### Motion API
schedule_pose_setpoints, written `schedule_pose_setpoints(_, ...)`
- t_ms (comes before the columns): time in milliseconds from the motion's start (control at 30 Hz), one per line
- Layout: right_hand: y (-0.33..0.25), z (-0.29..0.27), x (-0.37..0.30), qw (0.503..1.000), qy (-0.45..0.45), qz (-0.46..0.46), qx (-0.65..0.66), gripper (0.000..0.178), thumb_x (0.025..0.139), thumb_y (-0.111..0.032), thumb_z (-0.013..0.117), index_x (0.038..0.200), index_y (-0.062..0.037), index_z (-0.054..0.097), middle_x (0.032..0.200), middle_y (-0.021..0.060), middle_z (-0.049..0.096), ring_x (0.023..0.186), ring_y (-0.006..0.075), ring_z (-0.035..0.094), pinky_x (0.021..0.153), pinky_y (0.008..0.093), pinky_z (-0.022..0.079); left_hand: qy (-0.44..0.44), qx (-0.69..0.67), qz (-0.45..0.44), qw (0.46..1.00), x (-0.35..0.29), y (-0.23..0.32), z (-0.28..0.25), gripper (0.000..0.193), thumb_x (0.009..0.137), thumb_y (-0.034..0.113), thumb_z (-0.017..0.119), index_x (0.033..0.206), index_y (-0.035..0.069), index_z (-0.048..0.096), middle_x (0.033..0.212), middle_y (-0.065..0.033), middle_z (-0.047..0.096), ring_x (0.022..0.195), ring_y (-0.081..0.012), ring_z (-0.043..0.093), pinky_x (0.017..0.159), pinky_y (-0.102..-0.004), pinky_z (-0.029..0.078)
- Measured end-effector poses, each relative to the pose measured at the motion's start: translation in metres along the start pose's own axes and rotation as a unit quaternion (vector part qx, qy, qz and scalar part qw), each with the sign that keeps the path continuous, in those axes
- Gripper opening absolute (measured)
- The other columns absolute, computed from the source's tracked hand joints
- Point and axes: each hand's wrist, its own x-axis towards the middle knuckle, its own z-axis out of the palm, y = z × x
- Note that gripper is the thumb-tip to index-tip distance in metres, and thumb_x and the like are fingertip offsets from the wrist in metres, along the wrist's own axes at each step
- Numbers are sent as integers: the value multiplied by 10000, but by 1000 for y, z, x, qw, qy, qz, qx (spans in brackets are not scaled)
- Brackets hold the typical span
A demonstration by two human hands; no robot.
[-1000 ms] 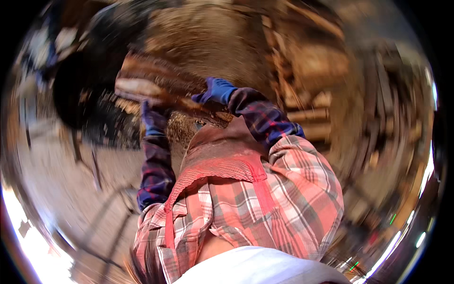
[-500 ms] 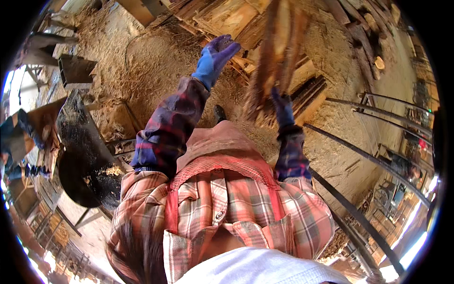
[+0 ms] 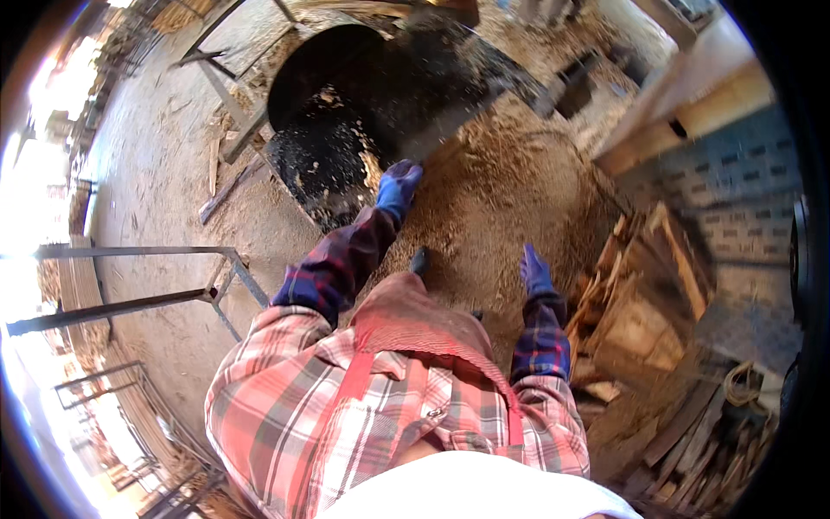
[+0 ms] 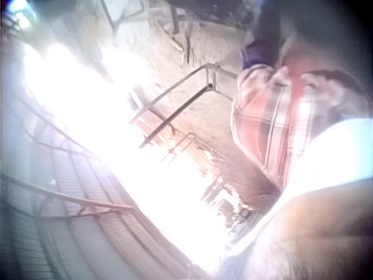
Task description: The person repeatedly picks up rectangular wooden planks from a pile on the floor and places them onto a nearby conveyor or processing machine. The worker wears blue gloves and a plaid shirt, continuously cycling through the same pick-and-place motion.
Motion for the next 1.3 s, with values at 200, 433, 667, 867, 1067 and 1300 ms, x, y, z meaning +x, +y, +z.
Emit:
schedule_pose_setpoints(200, -139, 104, 38, 979, -127, -154, -34, 577, 820, -469, 608, 1252, -105, 490, 1245, 75, 503, 1118, 228, 490, 932, 344, 370, 47, -129, -141, 981, -23, -4, -18, 321, 837, 228, 586, 1033, -26, 613, 1050, -98, 629, 988, -170, 568, 889, -271, 422)
schedule_pose_setpoints(433, -164, 110, -51, 997, -23, -37, -66, 584, 836, -478, 574, 1222, -43, 530, 1112, 77, 579, 972, 175, 534, 829, 327, 430, 5, -176, -203, 963, -23, -9, -3, 414, 820, 213, 631, 1133, -46, 553, 1118, -124, 605, 1032, -195, 563, 914, -292, 424)
schedule_pose_setpoints(667, -204, 87, 0, 974, 192, -84, 89, 466, 744, -477, 684, 1037, -126, 596, 762, 16, 499, 716, 188, 486, 652, 311, 436, -64, -166, -163, 970, -14, 26, 14, 329, 828, 220, 620, 1054, -19, 601, 1032, -108, 630, 976, -184, 576, 867, -291, 445)
schedule_pose_setpoints(867, -169, 130, 50, 929, -18, -148, 339, 381, 749, -241, 712, 1095, -130, 597, 991, 35, 590, 868, 192, 551, 681, 361, 481, -264, -77, -25, 961, -21, 30, 24, 178, 848, 75, 562, 1001, 8, 625, 979, -86, 631, 869, -164, 602, 763, -287, 503)
schedule_pose_setpoints(1067, -135, 220, -56, 965, -112, -81, 224, 512, 788, -233, 696, 1212, -27, 497, 1069, 38, 604, 1007, 158, 554, 848, 304, 464, -79, -449, -363, 812, 44, -8, -73, 427, 914, 369, 404, 1127, 19, 523, 1147, -139, 549, 1070, -277, 497, 919, -348, 410)
schedule_pose_setpoints(1300, -43, 33, -160, 981, -94, -26, 167, 533, 777, -89, 697, 1249, -32, 455, 1194, 69, 551, 1062, 159, 544, 934, 319, 447, -38, -493, -389, 777, 39, -2, -5, 538, 830, 482, 433, 1207, 105, 503, 1246, -92, 499, 1127, -272, 459, 958, -438, 364)
